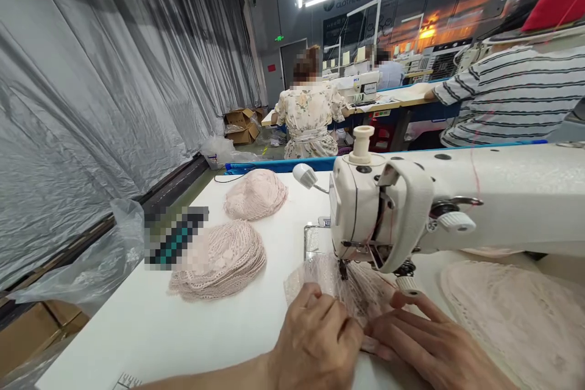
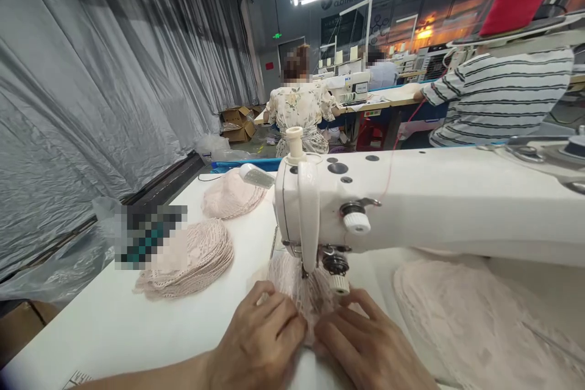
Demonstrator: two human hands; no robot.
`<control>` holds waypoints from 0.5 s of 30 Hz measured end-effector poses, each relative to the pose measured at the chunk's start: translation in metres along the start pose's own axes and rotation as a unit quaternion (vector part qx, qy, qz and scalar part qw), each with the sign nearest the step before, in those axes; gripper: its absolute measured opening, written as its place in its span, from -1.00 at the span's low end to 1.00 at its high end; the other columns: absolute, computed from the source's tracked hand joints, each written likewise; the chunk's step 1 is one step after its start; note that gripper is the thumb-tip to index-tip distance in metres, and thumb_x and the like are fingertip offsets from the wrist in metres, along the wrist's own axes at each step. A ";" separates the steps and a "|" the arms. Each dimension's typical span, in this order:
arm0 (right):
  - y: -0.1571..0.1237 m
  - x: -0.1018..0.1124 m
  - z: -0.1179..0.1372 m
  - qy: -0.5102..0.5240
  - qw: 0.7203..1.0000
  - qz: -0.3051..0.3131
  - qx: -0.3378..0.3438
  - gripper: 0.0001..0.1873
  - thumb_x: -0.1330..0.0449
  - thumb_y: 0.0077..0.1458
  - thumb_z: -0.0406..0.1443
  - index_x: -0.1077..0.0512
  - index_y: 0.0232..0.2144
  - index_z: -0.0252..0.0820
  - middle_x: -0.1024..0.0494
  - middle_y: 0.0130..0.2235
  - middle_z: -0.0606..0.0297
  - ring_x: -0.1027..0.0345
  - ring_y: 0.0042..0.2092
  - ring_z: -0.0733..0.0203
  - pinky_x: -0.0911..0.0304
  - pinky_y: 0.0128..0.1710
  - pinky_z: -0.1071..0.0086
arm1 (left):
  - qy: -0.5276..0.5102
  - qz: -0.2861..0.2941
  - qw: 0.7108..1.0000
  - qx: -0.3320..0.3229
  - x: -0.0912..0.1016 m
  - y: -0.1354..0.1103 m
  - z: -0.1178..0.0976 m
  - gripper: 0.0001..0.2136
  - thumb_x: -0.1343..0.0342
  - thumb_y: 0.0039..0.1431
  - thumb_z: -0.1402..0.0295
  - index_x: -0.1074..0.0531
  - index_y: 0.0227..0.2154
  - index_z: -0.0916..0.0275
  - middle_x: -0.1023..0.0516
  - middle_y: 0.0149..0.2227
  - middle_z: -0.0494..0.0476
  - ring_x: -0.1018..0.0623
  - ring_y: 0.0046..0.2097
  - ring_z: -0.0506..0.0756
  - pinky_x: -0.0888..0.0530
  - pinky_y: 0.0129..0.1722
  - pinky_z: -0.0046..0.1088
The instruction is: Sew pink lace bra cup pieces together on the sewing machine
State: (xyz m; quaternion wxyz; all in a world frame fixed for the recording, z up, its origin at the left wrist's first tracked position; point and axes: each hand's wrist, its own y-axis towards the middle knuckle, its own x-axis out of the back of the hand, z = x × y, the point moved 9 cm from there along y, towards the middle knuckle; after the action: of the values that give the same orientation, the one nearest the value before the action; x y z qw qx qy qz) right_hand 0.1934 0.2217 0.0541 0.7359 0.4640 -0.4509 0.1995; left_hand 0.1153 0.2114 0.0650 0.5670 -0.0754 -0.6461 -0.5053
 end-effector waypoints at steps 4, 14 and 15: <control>0.004 0.009 0.003 -0.024 0.999 -0.045 0.018 -0.74 0.11 0.36 -0.27 -0.30 -0.35 -0.11 -0.48 -0.51 0.46 -0.37 -0.51 0.31 -0.26 -0.18 0.26 | -0.023 0.007 1.000 0.001 0.015 0.004 0.011 -0.87 0.08 -0.07 0.61 -0.22 -0.57 0.26 -0.29 -0.58 0.00 -0.27 -0.53 -0.01 -0.22 -0.41 -0.40; 0.000 0.013 0.001 0.013 0.996 -0.083 0.023 -0.66 0.16 0.25 -0.51 -0.36 -0.21 -0.11 -0.49 -0.51 0.43 -0.35 -0.53 0.31 -0.30 -0.17 0.29 | -0.010 0.018 1.000 0.016 0.009 0.012 -0.005 -0.90 0.07 0.10 0.49 -0.30 -0.32 0.31 -0.40 -0.54 0.02 -0.37 -0.52 0.04 -0.27 -0.43 -0.36; 0.000 0.014 0.002 0.012 0.996 -0.088 0.027 -0.66 0.16 0.24 -0.52 -0.35 -0.21 -0.13 -0.48 -0.51 0.44 -0.34 -0.54 0.32 -0.30 -0.18 0.29 | -0.011 0.029 0.999 0.015 0.008 0.014 -0.003 -0.91 0.05 0.04 0.53 -0.29 -0.36 0.29 -0.38 -0.56 0.01 -0.34 -0.55 0.02 -0.25 -0.46 -0.38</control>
State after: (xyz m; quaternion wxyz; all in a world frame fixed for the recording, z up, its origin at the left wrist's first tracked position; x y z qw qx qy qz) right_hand 0.2000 0.2184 0.0665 0.7430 0.5194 -0.3941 0.1515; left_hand 0.1241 0.2117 0.0787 0.5751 -0.0907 -0.6577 -0.4780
